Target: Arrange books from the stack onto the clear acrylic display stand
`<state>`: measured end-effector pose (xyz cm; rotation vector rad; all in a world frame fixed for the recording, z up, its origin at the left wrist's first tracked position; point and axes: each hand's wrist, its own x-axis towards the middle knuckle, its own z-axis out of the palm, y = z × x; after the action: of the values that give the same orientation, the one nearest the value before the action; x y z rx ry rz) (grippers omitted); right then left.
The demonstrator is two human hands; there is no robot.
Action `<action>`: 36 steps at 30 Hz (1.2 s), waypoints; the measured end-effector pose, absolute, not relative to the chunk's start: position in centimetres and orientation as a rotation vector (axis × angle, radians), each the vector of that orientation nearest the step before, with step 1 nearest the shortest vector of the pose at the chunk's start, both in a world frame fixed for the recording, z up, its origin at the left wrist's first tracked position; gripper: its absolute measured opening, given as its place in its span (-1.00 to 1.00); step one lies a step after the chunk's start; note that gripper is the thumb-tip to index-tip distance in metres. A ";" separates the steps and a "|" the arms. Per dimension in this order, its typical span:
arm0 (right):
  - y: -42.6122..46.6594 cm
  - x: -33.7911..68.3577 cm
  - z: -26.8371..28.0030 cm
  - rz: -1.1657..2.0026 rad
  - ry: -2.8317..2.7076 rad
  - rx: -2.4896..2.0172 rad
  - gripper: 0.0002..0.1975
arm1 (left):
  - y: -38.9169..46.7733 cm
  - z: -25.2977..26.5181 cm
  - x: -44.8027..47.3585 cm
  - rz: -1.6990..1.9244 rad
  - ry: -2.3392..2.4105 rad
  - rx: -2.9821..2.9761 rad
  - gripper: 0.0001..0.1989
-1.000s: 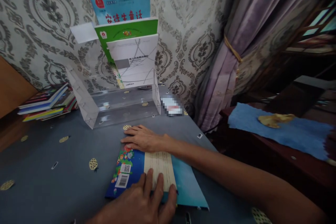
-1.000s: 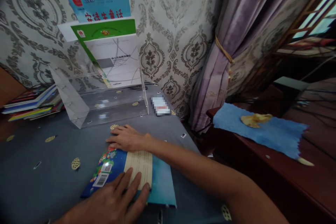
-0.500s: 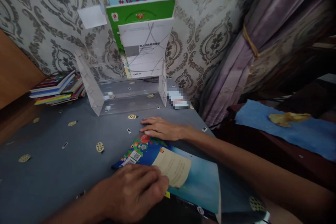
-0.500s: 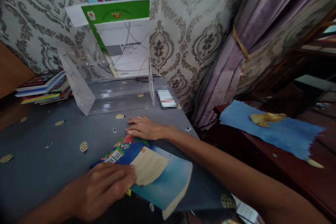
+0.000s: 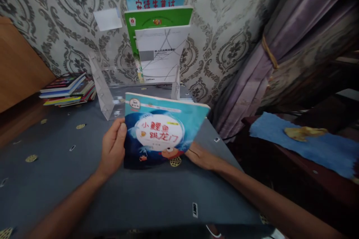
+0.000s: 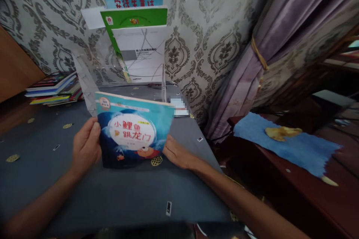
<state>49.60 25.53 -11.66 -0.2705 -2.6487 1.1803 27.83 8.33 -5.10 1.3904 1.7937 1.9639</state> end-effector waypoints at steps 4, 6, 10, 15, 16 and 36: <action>24.0 50.2 -11.3 1.306 -2.560 -0.354 -0.59 | 10.3 -6.9 26.7 2.190 1.515 0.996 -0.69; 23.3 50.2 -11.1 1.365 -2.504 -0.401 -0.57 | 10.6 -7.3 26.6 2.174 1.461 0.848 -0.66; 21.7 50.6 -10.5 1.484 -2.417 -0.495 -0.58 | 10.5 -8.1 26.9 2.013 1.412 0.673 -0.60; 19.8 52.1 -9.1 1.597 -2.381 -0.604 -0.60 | 10.1 -9.5 26.9 1.840 1.468 0.513 -0.59; 19.6 52.3 -8.8 1.627 -2.367 -0.637 -0.59 | 10.1 -9.8 26.8 1.788 1.477 0.509 -0.59; 19.8 52.3 -10.2 2.447 -1.625 -0.843 -0.69 | 5.7 -8.3 31.4 0.684 1.900 2.272 -0.62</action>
<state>52.26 19.82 -10.17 -0.8428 -1.6247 2.4469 31.43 5.69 -8.27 2.2716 1.9002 0.6843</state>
